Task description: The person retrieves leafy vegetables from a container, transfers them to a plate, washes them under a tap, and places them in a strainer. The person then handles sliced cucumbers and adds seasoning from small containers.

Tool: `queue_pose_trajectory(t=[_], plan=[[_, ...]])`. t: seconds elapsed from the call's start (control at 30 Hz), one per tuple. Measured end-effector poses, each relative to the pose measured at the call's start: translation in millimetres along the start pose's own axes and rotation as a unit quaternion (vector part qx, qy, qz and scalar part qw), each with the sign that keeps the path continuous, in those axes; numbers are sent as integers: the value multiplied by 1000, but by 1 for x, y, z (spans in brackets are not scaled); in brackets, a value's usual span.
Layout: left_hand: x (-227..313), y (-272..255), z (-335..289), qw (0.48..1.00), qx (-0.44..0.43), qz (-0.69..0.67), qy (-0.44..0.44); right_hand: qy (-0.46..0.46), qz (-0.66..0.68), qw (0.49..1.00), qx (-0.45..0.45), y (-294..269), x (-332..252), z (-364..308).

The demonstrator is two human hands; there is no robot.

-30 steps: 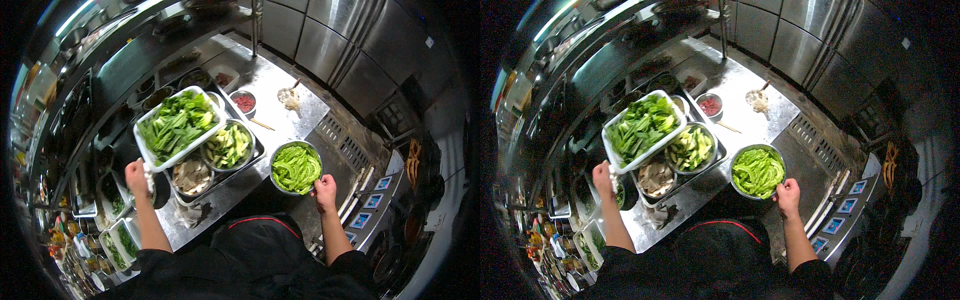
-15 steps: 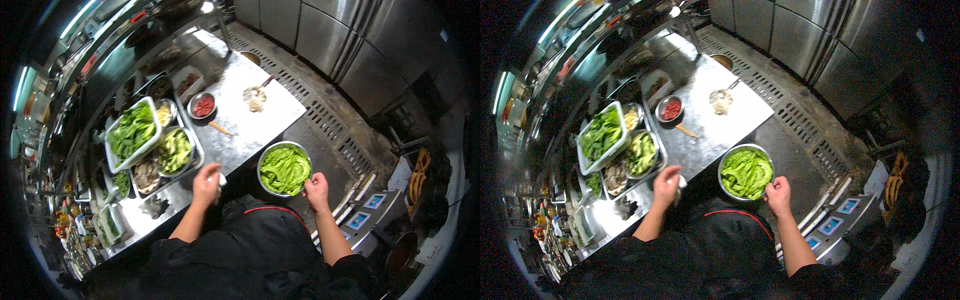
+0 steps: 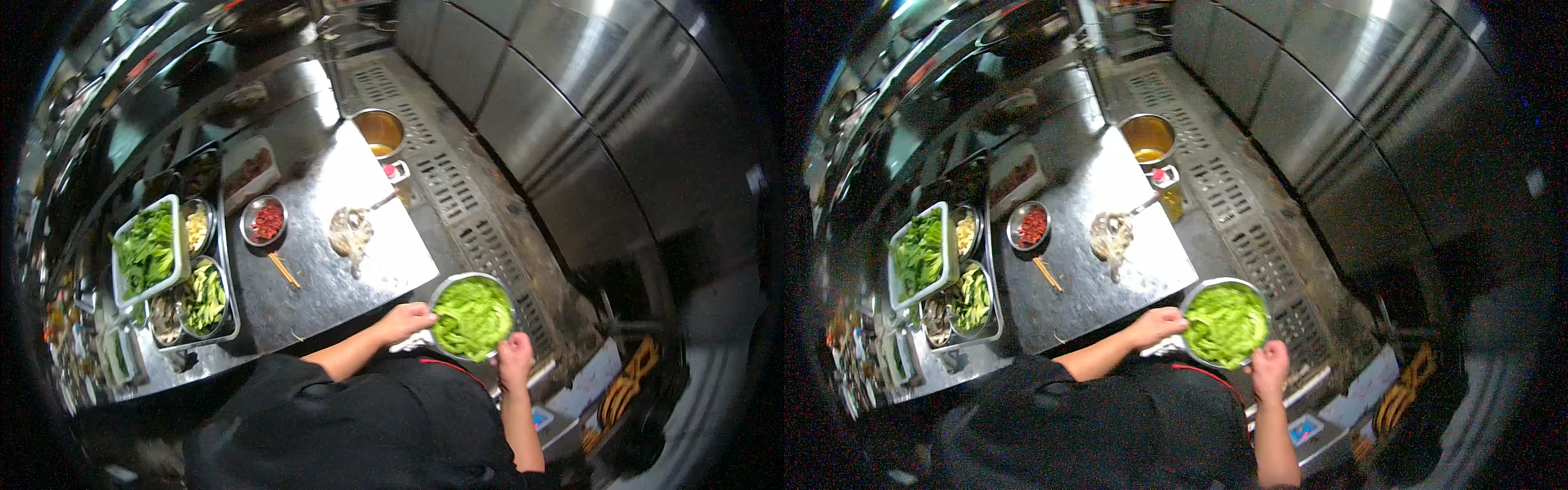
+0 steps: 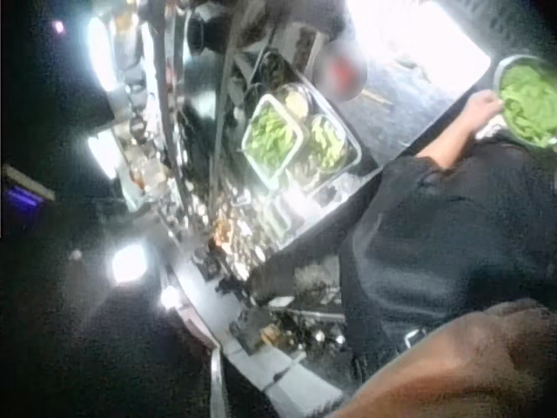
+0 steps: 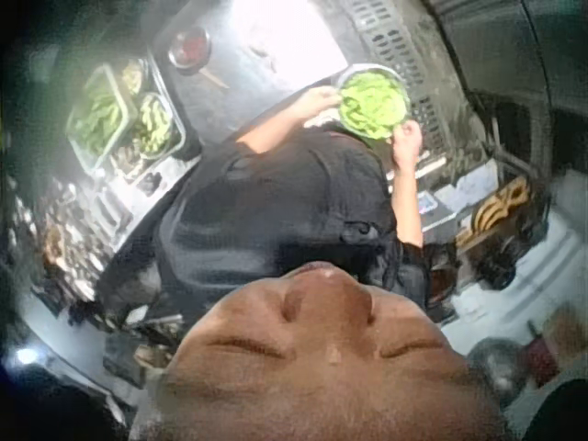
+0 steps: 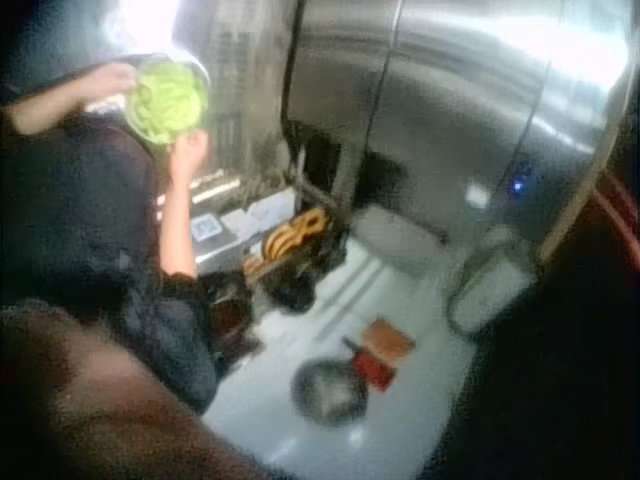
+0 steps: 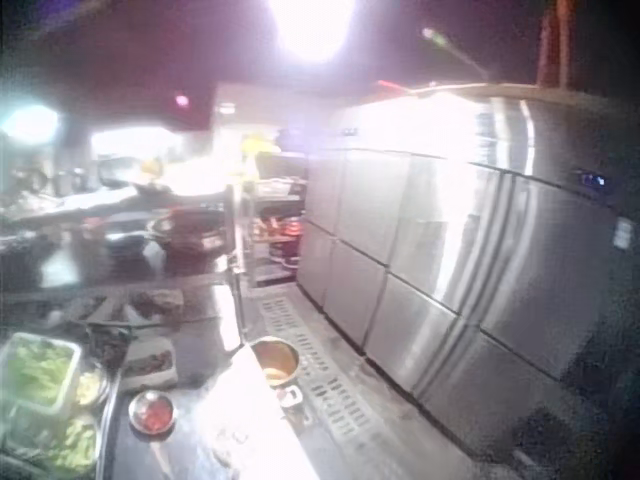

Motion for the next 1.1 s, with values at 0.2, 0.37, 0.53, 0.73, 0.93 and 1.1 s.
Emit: queue_pose_trajectory(t=[0.2,0.37,0.53,0.73,0.93,1.1], plan=[[43,35,121,996,-38,-44,-74,-35,83,995,-52,-52,-35,119],[64,27,172,998,35,-51,31,-60,47,986,-151,-49,-52,220],[76,20,189,967,244,-66,36,-152,-91,949,-262,-20,-120,311],[82,45,179,876,442,-176,81,-600,-288,692,-281,36,-260,296],[85,71,205,810,500,-280,124,-705,-420,439,-365,74,-276,274],[108,78,239,800,466,-356,130,-737,-391,438,-335,71,-280,313]])
Point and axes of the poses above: each hand's wrist, its own z-axis towards the middle knuckle, its own y-axis out of the palm, x = y × z, the point moved 5 cm from there along z, towards the middle knuckle, and after that the axes turned 13 degrees about -z, right-handed, at the moved point
